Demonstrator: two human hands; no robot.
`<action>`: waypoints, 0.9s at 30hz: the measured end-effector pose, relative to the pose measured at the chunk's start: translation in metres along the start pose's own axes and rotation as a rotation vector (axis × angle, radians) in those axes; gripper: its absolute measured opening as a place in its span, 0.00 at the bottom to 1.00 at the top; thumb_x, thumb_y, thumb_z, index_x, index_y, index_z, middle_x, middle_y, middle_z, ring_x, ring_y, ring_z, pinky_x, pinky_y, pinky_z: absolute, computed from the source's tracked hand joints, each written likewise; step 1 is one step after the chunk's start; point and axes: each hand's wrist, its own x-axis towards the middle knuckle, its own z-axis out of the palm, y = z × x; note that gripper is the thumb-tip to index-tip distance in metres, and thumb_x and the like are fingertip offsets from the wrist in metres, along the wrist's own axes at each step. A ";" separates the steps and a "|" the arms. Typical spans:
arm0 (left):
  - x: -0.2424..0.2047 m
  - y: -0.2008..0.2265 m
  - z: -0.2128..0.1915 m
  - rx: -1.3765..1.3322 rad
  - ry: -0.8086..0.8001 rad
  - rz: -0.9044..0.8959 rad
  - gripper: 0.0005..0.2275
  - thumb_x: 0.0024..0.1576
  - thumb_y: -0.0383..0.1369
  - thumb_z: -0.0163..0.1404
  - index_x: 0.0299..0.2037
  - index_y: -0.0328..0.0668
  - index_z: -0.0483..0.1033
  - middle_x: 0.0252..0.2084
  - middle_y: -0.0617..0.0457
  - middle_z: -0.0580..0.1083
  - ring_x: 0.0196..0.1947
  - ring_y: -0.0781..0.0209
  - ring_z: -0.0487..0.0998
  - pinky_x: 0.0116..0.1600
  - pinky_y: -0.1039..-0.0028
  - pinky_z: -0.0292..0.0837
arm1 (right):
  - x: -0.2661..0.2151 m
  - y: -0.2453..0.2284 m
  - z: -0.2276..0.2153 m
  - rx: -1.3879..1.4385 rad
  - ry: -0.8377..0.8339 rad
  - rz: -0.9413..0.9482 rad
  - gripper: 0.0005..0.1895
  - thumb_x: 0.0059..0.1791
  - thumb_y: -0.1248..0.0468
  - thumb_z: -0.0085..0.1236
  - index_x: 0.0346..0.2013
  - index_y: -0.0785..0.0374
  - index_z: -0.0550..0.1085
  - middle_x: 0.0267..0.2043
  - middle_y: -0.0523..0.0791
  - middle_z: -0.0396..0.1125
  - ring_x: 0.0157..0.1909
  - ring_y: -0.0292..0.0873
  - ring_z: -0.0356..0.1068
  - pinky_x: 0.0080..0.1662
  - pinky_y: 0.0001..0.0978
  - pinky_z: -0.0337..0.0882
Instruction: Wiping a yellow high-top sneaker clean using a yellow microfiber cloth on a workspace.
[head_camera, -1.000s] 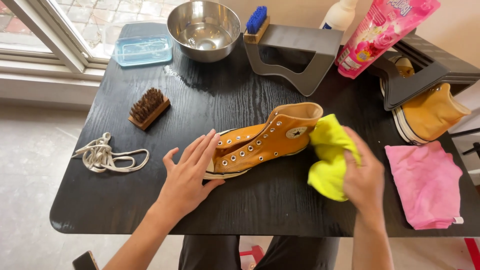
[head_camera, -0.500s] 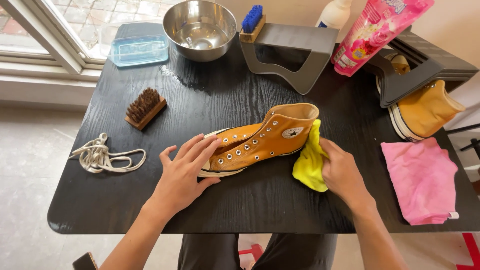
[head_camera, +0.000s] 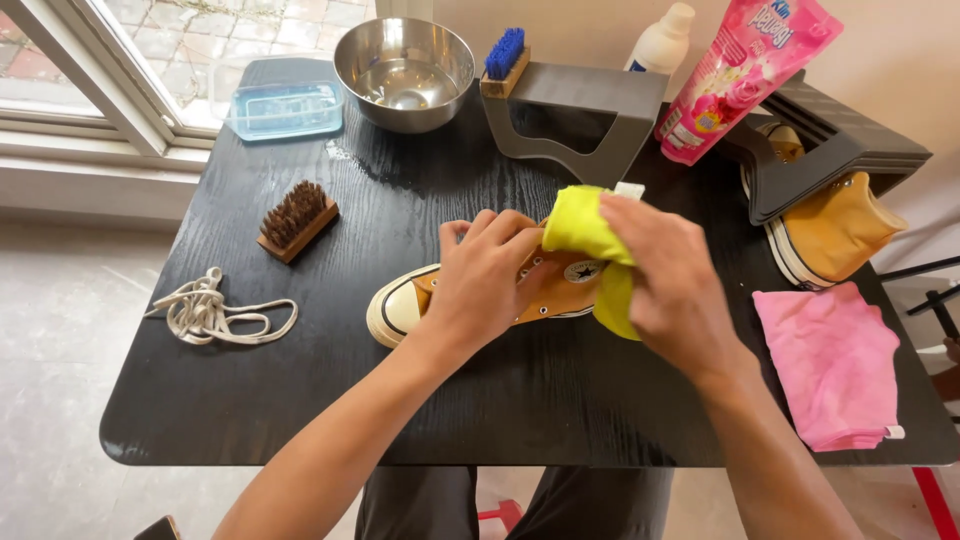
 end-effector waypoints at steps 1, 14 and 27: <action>0.001 0.000 0.002 0.002 0.002 0.001 0.05 0.60 0.37 0.58 0.38 0.49 0.78 0.41 0.61 0.73 0.36 0.57 0.68 0.45 0.58 0.55 | 0.000 0.002 0.005 0.000 0.002 -0.002 0.33 0.45 0.81 0.44 0.66 0.68 0.66 0.70 0.54 0.64 0.71 0.55 0.64 0.68 0.48 0.60; -0.003 0.003 0.008 -0.217 0.055 -0.227 0.09 0.56 0.35 0.62 0.42 0.53 0.75 0.40 0.67 0.80 0.40 0.61 0.72 0.45 0.62 0.55 | 0.023 -0.010 -0.023 0.036 0.372 0.274 0.23 0.56 0.78 0.39 0.65 0.76 0.68 0.65 0.58 0.68 0.67 0.58 0.68 0.67 0.43 0.66; -0.018 -0.008 0.017 -0.442 -0.004 -0.285 0.05 0.53 0.31 0.58 0.27 0.55 0.79 0.25 0.68 0.75 0.34 0.67 0.71 0.42 0.72 0.55 | -0.004 0.013 0.042 -0.081 0.148 -0.242 0.16 0.57 0.62 0.49 0.57 0.62 0.76 0.52 0.45 0.73 0.50 0.46 0.75 0.54 0.40 0.72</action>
